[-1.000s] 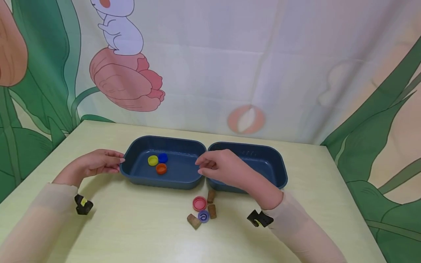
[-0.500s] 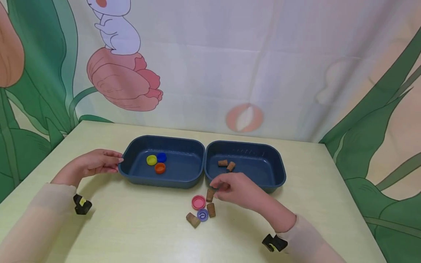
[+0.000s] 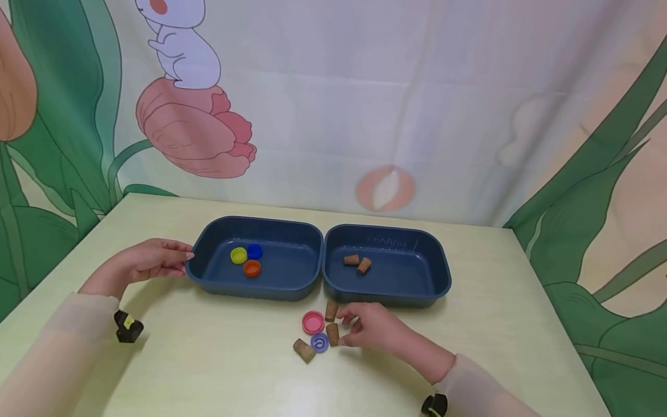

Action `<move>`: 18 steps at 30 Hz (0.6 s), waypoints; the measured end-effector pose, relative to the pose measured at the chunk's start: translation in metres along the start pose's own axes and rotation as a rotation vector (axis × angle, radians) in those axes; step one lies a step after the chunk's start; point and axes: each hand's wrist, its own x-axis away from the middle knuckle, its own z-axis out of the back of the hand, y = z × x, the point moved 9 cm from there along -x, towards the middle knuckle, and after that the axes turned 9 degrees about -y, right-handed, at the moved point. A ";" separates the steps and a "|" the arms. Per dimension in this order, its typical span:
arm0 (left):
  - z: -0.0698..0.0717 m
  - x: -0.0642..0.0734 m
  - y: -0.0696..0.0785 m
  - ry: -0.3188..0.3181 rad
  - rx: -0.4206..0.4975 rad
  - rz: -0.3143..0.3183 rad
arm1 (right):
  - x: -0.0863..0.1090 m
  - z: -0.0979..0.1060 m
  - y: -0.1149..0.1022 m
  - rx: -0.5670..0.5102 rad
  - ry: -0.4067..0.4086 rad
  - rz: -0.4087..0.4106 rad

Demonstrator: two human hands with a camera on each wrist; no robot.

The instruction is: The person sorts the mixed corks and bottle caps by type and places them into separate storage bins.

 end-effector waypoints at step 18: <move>0.000 0.001 0.000 0.002 0.003 -0.005 | -0.008 -0.008 -0.004 0.139 0.029 0.034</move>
